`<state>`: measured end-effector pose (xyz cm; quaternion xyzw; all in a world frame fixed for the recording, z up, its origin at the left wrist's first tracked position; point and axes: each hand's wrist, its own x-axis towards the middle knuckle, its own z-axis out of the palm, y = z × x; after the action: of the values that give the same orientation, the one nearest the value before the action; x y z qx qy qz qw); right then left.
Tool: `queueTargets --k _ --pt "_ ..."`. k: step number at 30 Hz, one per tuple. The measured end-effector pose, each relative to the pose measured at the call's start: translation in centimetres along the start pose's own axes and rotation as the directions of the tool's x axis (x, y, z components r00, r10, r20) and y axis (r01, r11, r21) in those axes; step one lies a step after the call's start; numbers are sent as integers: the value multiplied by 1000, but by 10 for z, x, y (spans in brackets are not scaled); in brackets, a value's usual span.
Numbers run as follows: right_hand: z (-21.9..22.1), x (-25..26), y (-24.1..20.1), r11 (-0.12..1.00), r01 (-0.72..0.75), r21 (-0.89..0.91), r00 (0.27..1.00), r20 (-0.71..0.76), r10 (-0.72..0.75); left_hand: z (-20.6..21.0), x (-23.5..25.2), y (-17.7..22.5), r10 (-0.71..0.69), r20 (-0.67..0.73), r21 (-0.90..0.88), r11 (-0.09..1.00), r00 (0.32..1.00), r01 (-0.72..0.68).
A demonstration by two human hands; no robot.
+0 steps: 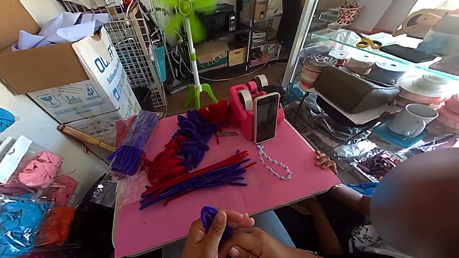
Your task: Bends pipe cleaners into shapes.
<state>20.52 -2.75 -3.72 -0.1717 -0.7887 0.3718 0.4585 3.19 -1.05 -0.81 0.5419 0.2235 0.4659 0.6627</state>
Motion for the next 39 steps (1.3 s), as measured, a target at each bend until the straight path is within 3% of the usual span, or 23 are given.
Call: queueTargets --k 5,10,16,20,24,31,39 --pt "4 -4 6 998 -60 6 998 -30 60 -2 3 -2 -45 -134 -48 998 990 39" --pt "5 -6 9 992 -110 56 992 -51 113 -6 4 -4 -166 -96 -198 969 981 145" --pt "2 -6 11 987 -134 85 987 -73 141 -19 6 -16 -95 57 -302 947 994 108" --pt "-2 -7 10 986 -141 87 985 -92 149 -32 2 -13 -9 -64 -185 983 998 -3" --pt "-1 -6 9 987 -141 72 985 -94 147 -22 -1 -2 6 -147 -42 999 989 -12" --pt "1 -4 11 993 -103 53 993 -48 106 -4 5 -1 -47 -157 -147 989 987 24" --pt "-8 -3 9 991 -136 8 988 -65 137 -3 10 -5 -6 -248 -12 1000 969 3"
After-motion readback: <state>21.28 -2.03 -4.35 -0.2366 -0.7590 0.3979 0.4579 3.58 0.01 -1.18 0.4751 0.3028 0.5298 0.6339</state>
